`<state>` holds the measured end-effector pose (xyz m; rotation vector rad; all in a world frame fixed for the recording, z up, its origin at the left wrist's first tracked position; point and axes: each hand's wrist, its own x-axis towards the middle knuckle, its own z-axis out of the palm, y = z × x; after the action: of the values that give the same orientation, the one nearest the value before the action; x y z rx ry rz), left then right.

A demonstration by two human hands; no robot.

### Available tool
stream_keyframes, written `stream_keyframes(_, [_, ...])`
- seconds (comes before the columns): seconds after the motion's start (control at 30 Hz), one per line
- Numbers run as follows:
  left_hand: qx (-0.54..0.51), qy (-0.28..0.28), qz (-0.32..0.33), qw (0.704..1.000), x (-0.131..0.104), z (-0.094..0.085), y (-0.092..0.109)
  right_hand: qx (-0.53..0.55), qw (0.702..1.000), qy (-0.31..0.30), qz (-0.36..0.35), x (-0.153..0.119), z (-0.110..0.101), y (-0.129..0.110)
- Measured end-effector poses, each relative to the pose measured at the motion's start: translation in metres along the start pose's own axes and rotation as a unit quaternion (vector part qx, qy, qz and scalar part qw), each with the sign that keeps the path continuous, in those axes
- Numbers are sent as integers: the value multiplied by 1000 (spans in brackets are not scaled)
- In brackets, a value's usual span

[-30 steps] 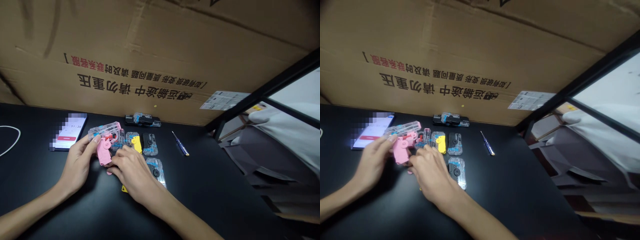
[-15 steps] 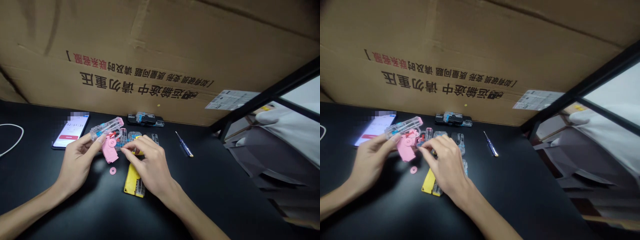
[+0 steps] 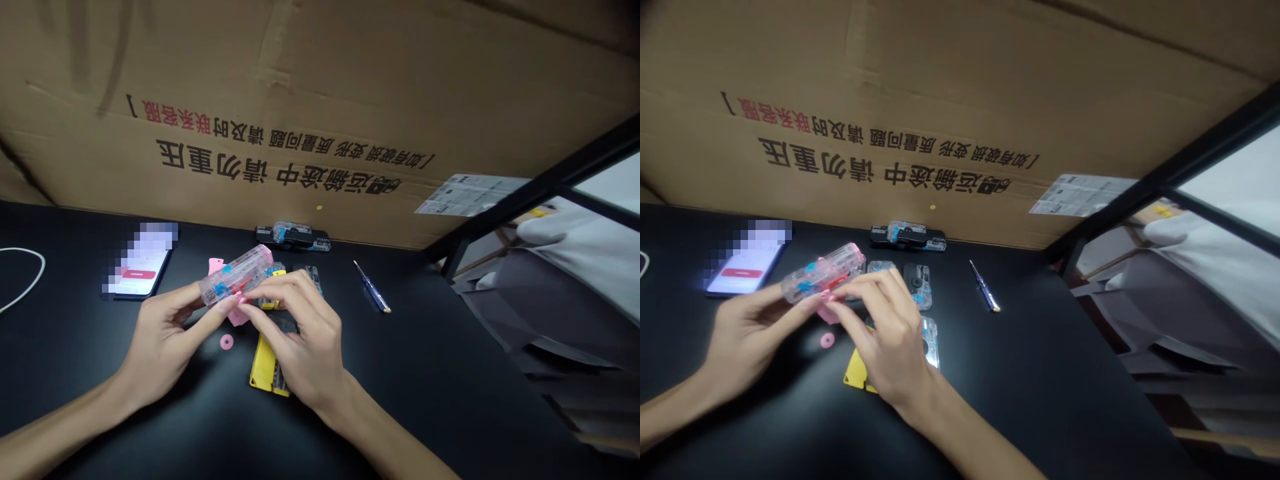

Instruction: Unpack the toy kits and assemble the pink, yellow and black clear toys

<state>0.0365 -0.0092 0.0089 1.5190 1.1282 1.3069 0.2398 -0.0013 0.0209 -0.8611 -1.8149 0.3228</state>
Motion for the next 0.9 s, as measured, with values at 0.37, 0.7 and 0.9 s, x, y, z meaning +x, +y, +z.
stream_keyframes(0.37, [116, -14, 114, 987, -1, -9, -6, -3, 1000, 0, 9, -7, 0, 7])
stream_keyframes(0.7, [143, -19, 158, 977, -1, -10, -8, 48, 998, 9, 36, -6, 1, 8])
stream_keyframes(0.9, [148, -26, 161, 976, 0, -9, -9, 79, 995, 15, 55, -6, 0, 9])
